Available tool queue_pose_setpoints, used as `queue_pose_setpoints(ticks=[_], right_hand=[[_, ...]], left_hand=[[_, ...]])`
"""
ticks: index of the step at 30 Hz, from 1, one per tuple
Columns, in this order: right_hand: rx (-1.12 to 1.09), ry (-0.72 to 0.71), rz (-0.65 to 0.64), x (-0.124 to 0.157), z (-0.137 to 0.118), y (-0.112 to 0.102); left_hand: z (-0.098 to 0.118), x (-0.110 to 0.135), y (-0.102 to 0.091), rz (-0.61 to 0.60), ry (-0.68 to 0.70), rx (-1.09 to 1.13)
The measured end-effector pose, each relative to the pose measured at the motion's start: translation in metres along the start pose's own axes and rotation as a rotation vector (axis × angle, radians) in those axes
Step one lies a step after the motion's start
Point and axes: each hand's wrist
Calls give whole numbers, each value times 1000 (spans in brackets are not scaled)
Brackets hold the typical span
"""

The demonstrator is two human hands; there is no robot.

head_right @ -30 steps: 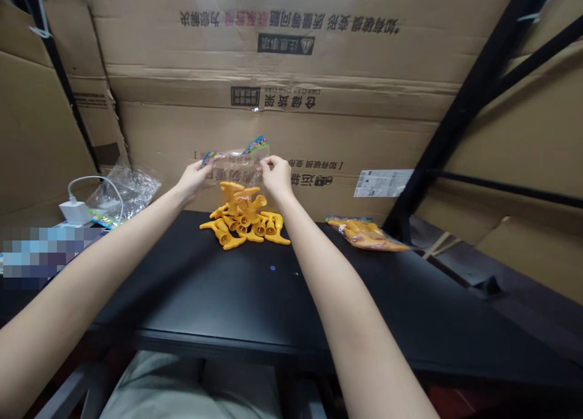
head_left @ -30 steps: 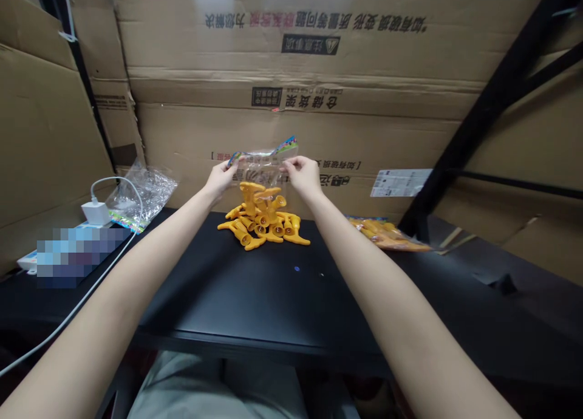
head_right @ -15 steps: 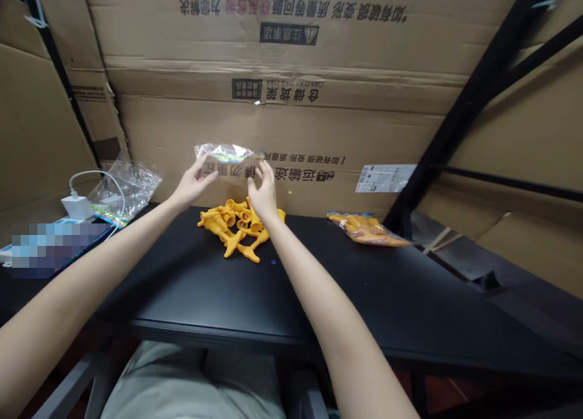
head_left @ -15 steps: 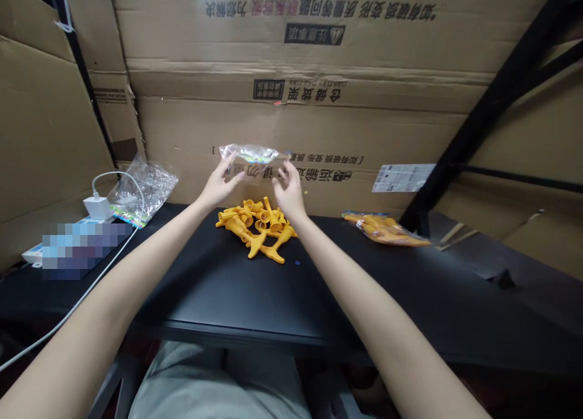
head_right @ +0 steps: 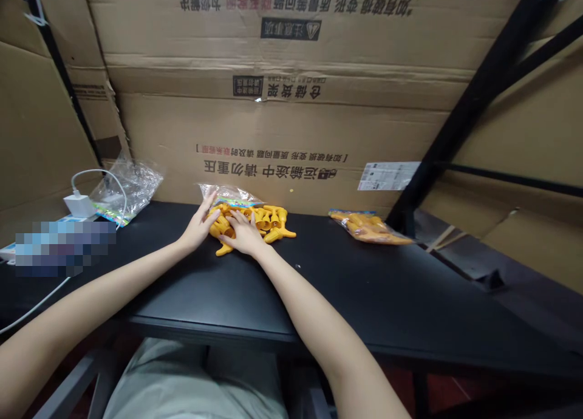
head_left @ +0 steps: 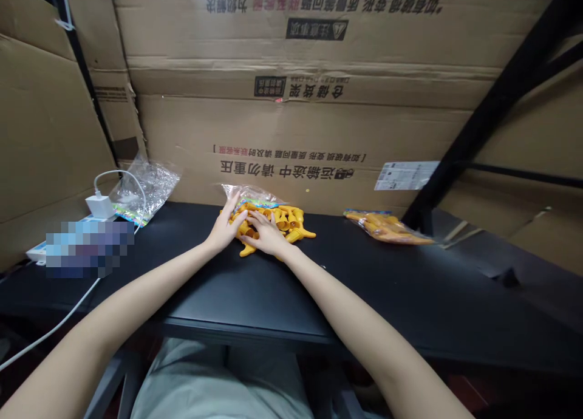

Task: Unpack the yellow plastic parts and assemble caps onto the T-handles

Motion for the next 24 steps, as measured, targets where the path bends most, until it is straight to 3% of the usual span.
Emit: queue_pose_setpoints(ticks=[4,7,9,11,16,20,24], right_hand=[[-215,45,88,-1,4,3],[-665,216,271,-4,7,-2],[-950,356,407,-7,10,-9],[-1127,488,466,-10,15,-17],[-1475,777,398,-12,19,-30],[-1399,814,526,-12,14,-30],[-1349,780,617,-13,13,-31]], left_hand=[[20,-8,-2,231,-171,292],[24,-10,-11,343,-374,512],[18,-9,-18,353,-464,540],[8,-7,-25,326,-489,470],[-17,-5,-29,151,-422,304],[-22,-4,-28,-4,-391,324],[-19,-4,-29,-28,-367,377]])
Point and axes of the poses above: each hand's wrist, its own x-axis away from the middle knuckle, its own y-axis out of the palm, z = x × y, and after that the axes turned 9 degrees about z, right-handed
